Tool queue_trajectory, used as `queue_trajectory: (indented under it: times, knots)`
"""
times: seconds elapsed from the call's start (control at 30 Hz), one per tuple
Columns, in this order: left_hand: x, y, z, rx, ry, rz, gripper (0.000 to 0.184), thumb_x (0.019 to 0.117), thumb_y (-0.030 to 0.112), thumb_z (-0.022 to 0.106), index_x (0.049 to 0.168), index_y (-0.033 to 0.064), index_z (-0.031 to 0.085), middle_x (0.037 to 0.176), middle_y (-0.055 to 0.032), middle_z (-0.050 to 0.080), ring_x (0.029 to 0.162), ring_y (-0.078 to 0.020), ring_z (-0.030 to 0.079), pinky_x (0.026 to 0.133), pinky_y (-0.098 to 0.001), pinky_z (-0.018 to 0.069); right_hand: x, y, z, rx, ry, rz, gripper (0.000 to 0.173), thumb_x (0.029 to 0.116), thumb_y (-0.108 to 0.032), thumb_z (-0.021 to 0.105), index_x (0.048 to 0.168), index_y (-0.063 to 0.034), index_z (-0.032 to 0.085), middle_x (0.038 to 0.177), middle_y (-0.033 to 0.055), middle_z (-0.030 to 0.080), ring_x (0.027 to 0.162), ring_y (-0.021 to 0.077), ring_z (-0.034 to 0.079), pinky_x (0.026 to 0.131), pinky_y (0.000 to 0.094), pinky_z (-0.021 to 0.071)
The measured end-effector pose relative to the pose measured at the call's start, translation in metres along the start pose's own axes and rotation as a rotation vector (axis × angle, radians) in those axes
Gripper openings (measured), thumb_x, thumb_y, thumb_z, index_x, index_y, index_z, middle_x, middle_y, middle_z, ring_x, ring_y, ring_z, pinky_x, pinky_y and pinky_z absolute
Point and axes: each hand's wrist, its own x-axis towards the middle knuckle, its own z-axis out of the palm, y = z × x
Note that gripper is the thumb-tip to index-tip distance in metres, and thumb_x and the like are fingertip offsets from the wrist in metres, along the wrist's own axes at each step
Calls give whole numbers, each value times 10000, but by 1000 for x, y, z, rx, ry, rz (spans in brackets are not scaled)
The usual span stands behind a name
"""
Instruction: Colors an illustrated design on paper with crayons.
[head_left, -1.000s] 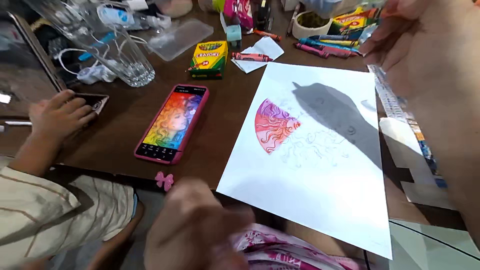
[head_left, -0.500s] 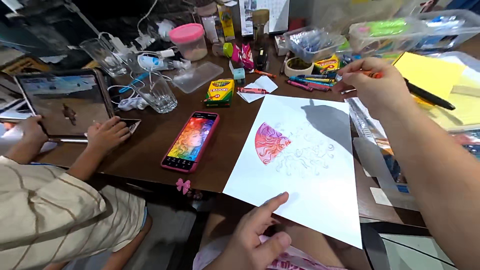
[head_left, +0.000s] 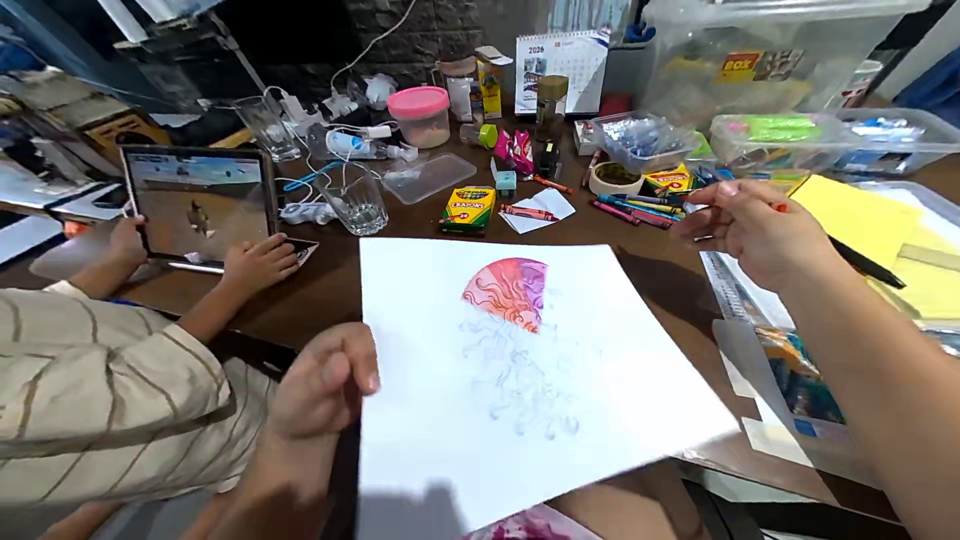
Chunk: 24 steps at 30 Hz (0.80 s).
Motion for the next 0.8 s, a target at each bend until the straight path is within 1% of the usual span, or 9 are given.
queue_trajectory:
  times: [0.1, 0.2, 0.23, 0.33, 0.47, 0.57, 0.63, 0.73, 0.8]
  knots:
    - [6, -7, -12, 1, 9, -88, 322, 1025, 452, 530, 920, 245, 753, 823, 155, 713, 760, 70, 660, 691, -118, 546, -8, 2, 9, -198, -151, 4, 216, 1074, -217, 477, 1186, -76, 596, 984, 29, 732, 862, 119, 721, 766, 320, 611]
    - [19, -7, -1, 287, 61, -383, 117, 918, 374, 713, 895, 260, 707, 746, 124, 655, 600, 53, 579, 536, -124, 499, -16, 9, 14, -470, -332, -130, 240, 999, -192, 632, 1199, -61, 654, 1108, 105, 724, 986, 238, 702, 864, 504, 575]
    - [25, -7, 3, 409, 53, -479, 80, 888, 275, 709, 949, 228, 687, 755, 99, 645, 580, 23, 557, 518, -147, 479, -17, 10, 15, -557, -376, -201, 242, 975, -200, 663, 1187, -85, 675, 1096, 86, 733, 984, 231, 701, 860, 526, 564]
    - [55, -6, 14, 688, 0, -656, 310, 916, 31, 658, 1210, 127, 630, 825, 18, 633, 594, -61, 535, 527, -237, 461, -17, 2, 18, -719, -482, -294, 206, 962, -175, 693, 1162, -131, 708, 1061, 33, 740, 950, 188, 702, 827, 518, 569]
    - [106, -10, 20, 1008, -119, -800, 466, 984, 69, 648, 1417, 176, 513, 1004, -75, 636, 738, -174, 590, 670, -399, 522, -15, -9, 12, -821, -574, -313, 161, 983, -200, 661, 1130, -159, 710, 980, -13, 725, 830, 118, 677, 728, 430, 572]
    - [139, -22, 20, 1129, -259, -813, 534, 995, 24, 608, 1492, 149, 458, 1276, -160, 620, 1090, -308, 637, 937, -528, 514, -19, -14, 3, -820, -616, -316, 157, 980, -285, 626, 1093, -215, 709, 955, -92, 721, 787, 19, 659, 684, 287, 567]
    - [153, -35, 18, 1182, -324, -770, 528, 994, -1, 591, 1493, 121, 468, 1342, -172, 592, 1196, -333, 598, 1012, -535, 475, -22, -19, -3, -784, -677, -257, 156, 994, -320, 606, 1089, -240, 702, 944, -122, 732, 754, -6, 672, 650, 215, 577]
    - [163, -50, 23, 1237, -370, -744, 543, 1023, 57, 567, 1543, 101, 416, 1457, -196, 513, 1324, -361, 521, 1087, -545, 421, -22, -26, -12, -594, -696, -108, 224, 1042, -279, 529, 1110, -161, 706, 968, -39, 768, 780, 103, 746, 664, 292, 648]
    - [152, -53, 36, 1300, -341, -691, 547, 1050, 208, 563, 1552, 63, 400, 1495, -220, 475, 1378, -390, 470, 1119, -571, 386, -13, -24, -12, -373, -577, -65, 411, 1068, -443, 424, 1123, -150, 706, 980, -12, 760, 810, 135, 743, 696, 319, 646]
